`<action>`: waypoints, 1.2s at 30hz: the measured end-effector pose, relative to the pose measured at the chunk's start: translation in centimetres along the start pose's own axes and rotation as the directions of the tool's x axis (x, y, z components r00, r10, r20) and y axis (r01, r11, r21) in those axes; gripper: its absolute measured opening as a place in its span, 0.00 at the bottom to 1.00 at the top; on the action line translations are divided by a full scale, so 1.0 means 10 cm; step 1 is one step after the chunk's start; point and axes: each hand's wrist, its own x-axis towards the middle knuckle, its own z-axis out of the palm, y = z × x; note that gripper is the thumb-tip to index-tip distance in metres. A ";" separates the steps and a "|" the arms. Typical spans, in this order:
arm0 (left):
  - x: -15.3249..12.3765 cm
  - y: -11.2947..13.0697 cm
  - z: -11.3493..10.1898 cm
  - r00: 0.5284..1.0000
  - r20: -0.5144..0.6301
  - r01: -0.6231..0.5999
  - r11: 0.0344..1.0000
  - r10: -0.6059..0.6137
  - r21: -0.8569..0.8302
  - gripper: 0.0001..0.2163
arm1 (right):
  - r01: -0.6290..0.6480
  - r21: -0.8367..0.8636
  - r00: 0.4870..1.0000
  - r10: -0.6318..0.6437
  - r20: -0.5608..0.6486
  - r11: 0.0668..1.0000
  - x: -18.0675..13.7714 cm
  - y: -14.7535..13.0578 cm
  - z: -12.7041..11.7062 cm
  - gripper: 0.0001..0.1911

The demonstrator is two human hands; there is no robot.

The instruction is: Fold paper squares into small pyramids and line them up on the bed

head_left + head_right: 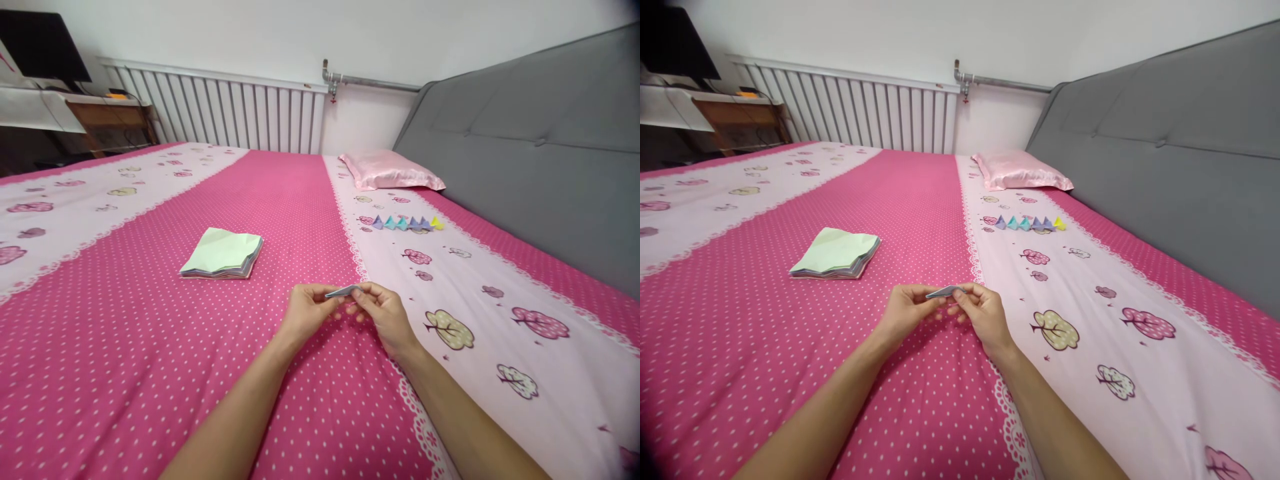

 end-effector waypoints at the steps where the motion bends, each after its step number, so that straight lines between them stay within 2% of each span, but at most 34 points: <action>1: 0.00 0.02 0.01 1.000 0.004 0.002 0.998 -0.002 -0.060 0.11 | 0.014 0.003 1.000 -0.014 -0.007 1.000 0.00 0.00 0.00 0.10; 4: -0.01 0.05 0.02 1.000 -0.007 -0.014 0.988 0.013 -0.156 0.14 | 0.053 0.005 0.998 -0.052 -0.045 0.999 0.00 0.00 0.00 0.10; 10: -0.01 0.05 0.01 0.993 -0.114 -0.027 0.988 0.009 -0.155 0.13 | 0.091 -0.070 0.991 -0.097 -0.088 0.993 -0.02 -0.02 0.00 0.11; 17: -0.02 0.03 0.01 0.993 -0.115 -0.003 0.973 -0.024 -0.230 0.11 | 0.099 -0.122 0.988 -0.112 -0.103 0.988 -0.04 0.00 0.01 0.10; 23: -0.02 0.04 0.02 0.998 -0.066 -0.001 0.968 -0.016 -0.251 0.11 | 0.100 -0.123 0.986 -0.115 -0.121 0.987 -0.04 0.02 0.03 0.11; 26: -0.01 0.05 0.04 0.997 -0.076 -0.034 0.967 0.015 -0.253 0.14 | 0.096 -0.098 0.984 -0.109 -0.144 0.991 -0.03 0.03 0.04 0.13; 30: 0.00 0.04 0.04 0.997 -0.046 -0.067 0.965 0.057 -0.252 0.25 | 0.111 -0.072 0.978 -0.122 -0.171 0.991 -0.02 0.02 0.04 0.16; 33: 0.01 0.03 0.02 0.997 0.004 -0.080 0.978 0.083 -0.191 0.19 | 0.092 -0.093 0.983 -0.105 -0.149 0.991 -0.02 0.02 0.02 0.19; 36: 0.02 0.02 0.00 0.995 0.057 -0.075 0.992 0.082 -0.105 0.11 | 0.052 -0.101 0.992 -0.063 -0.111 0.994 -0.01 0.03 0.01 0.16</action>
